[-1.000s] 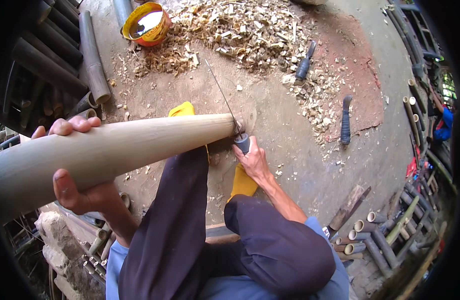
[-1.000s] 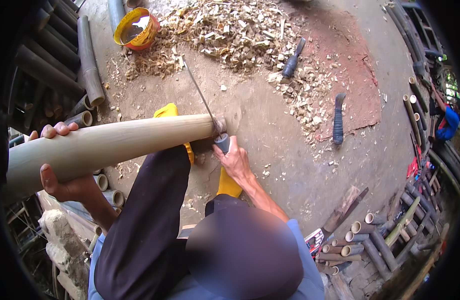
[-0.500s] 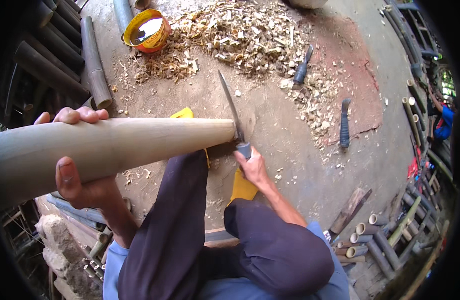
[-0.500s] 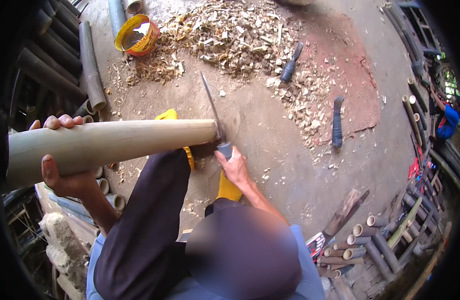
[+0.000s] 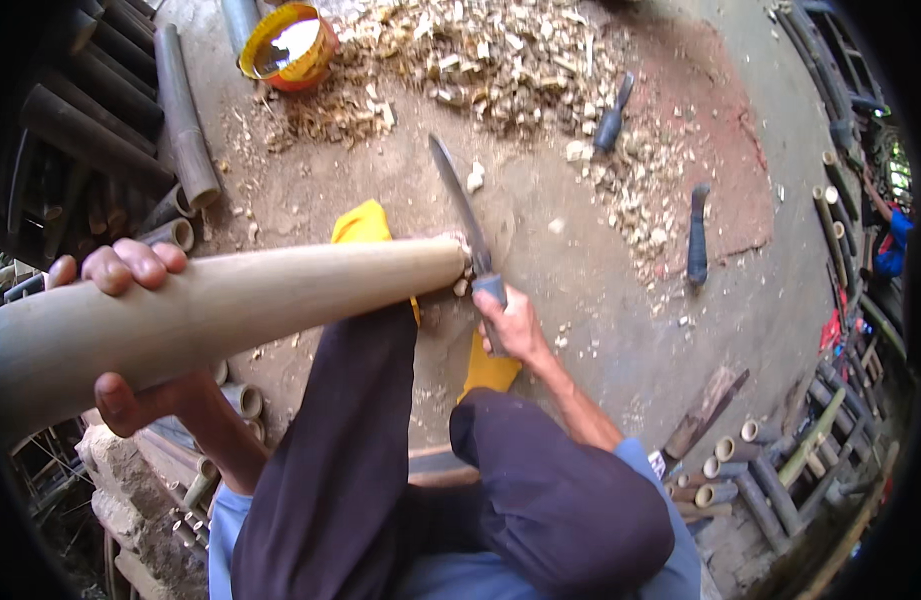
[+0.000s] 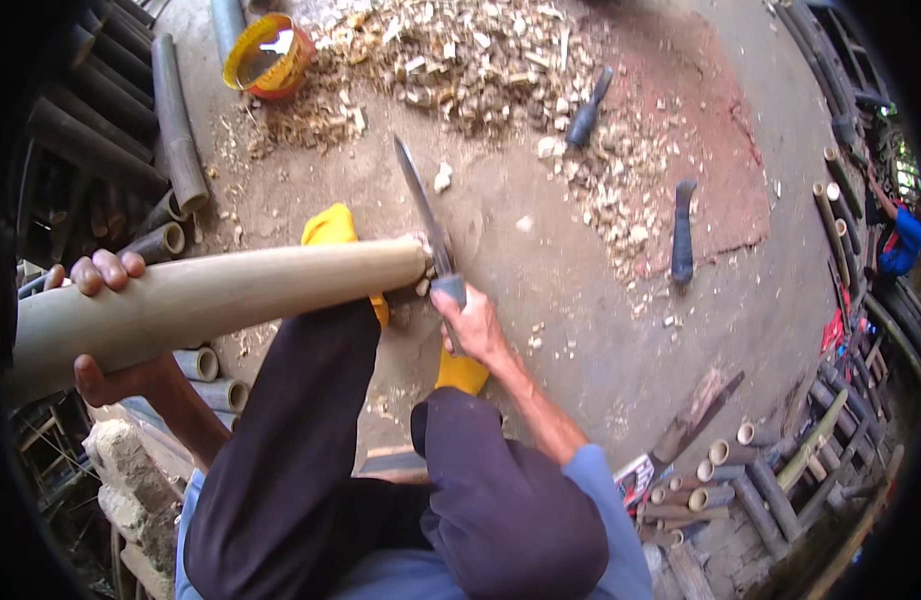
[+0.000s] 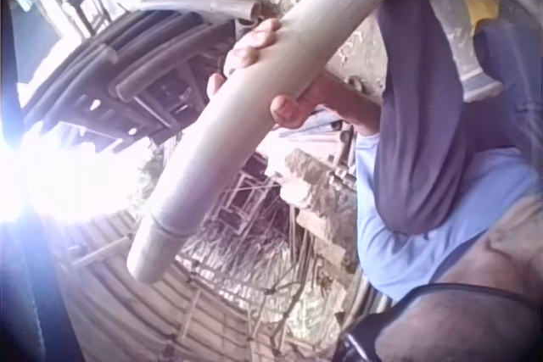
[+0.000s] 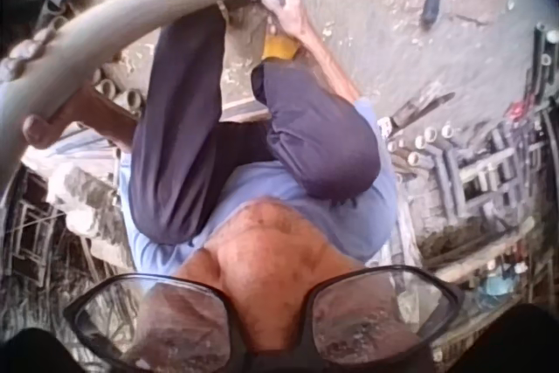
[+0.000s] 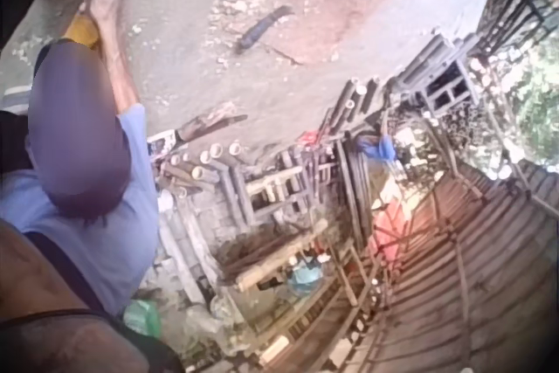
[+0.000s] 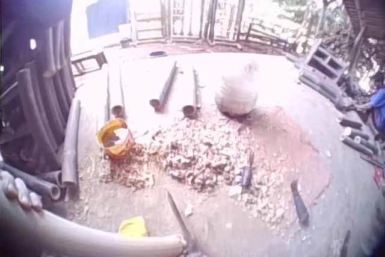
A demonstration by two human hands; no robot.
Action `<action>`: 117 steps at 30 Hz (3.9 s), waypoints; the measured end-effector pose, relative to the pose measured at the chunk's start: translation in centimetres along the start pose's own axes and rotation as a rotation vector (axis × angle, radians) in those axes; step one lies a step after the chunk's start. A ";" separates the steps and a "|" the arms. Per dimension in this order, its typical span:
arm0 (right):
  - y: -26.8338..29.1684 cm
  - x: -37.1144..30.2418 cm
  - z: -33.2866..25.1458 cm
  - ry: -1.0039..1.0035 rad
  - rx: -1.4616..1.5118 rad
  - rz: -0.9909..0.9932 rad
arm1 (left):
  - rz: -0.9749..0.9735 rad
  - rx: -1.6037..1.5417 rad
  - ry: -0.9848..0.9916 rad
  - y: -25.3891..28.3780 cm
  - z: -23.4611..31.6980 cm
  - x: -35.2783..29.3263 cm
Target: The person uses a machete to cut and shape sections of bamboo while sitting on a stool on a dirt floor, handling various bamboo poles and using a wooden block for support.
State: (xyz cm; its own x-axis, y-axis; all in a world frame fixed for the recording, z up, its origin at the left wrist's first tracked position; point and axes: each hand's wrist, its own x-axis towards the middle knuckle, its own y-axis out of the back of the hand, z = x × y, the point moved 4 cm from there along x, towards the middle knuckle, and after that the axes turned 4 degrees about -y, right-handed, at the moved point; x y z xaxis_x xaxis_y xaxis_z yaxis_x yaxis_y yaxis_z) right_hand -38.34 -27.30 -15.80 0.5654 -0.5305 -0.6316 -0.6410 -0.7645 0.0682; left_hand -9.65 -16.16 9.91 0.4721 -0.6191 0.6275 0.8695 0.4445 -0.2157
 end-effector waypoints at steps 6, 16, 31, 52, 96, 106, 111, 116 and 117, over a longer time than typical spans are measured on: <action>0.3 -4.1 -5.0 0.513 0.191 0.137 | -0.047 -0.101 0.014 0.7 -0.3 0.3; -0.2 -1.3 -1.7 0.108 -0.179 0.088 | 0.380 0.074 0.068 1.8 0.0 -1.5; 0.5 -4.7 -7.9 0.472 -0.190 0.274 | 0.248 0.056 0.059 0.6 -0.1 -0.7; 0.0 -1.0 -3.0 0.020 -0.225 0.011 | 0.649 0.181 0.139 0.0 -0.3 -0.9; 1.3 -0.5 -2.6 0.393 -0.287 0.158 | 0.148 0.028 -0.035 0.1 -1.1 -1.1; 1.6 -3.3 -4.6 0.663 -0.159 0.221 | -0.033 -0.113 -0.054 -1.0 -1.2 -0.7; 1.3 -1.4 -2.4 -0.081 -0.198 -0.010 | -0.110 -0.197 -0.027 -0.1 -1.0 -0.7; 0.8 -3.4 -4.6 0.464 -0.147 0.156 | -0.061 -0.115 -0.017 0.7 -0.3 0.0; 0.1 -3.2 -4.4 0.563 -0.168 0.180 | -0.086 -0.111 -0.009 0.9 0.2 0.2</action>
State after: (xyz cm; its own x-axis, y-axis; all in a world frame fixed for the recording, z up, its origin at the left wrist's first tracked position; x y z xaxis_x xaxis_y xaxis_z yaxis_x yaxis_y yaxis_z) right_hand -37.89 -27.31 -10.38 0.6722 -0.7340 -0.0970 -0.6877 -0.6675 0.2854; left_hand -8.75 -15.77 10.02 0.3942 -0.6461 0.6536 0.9177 0.3151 -0.2420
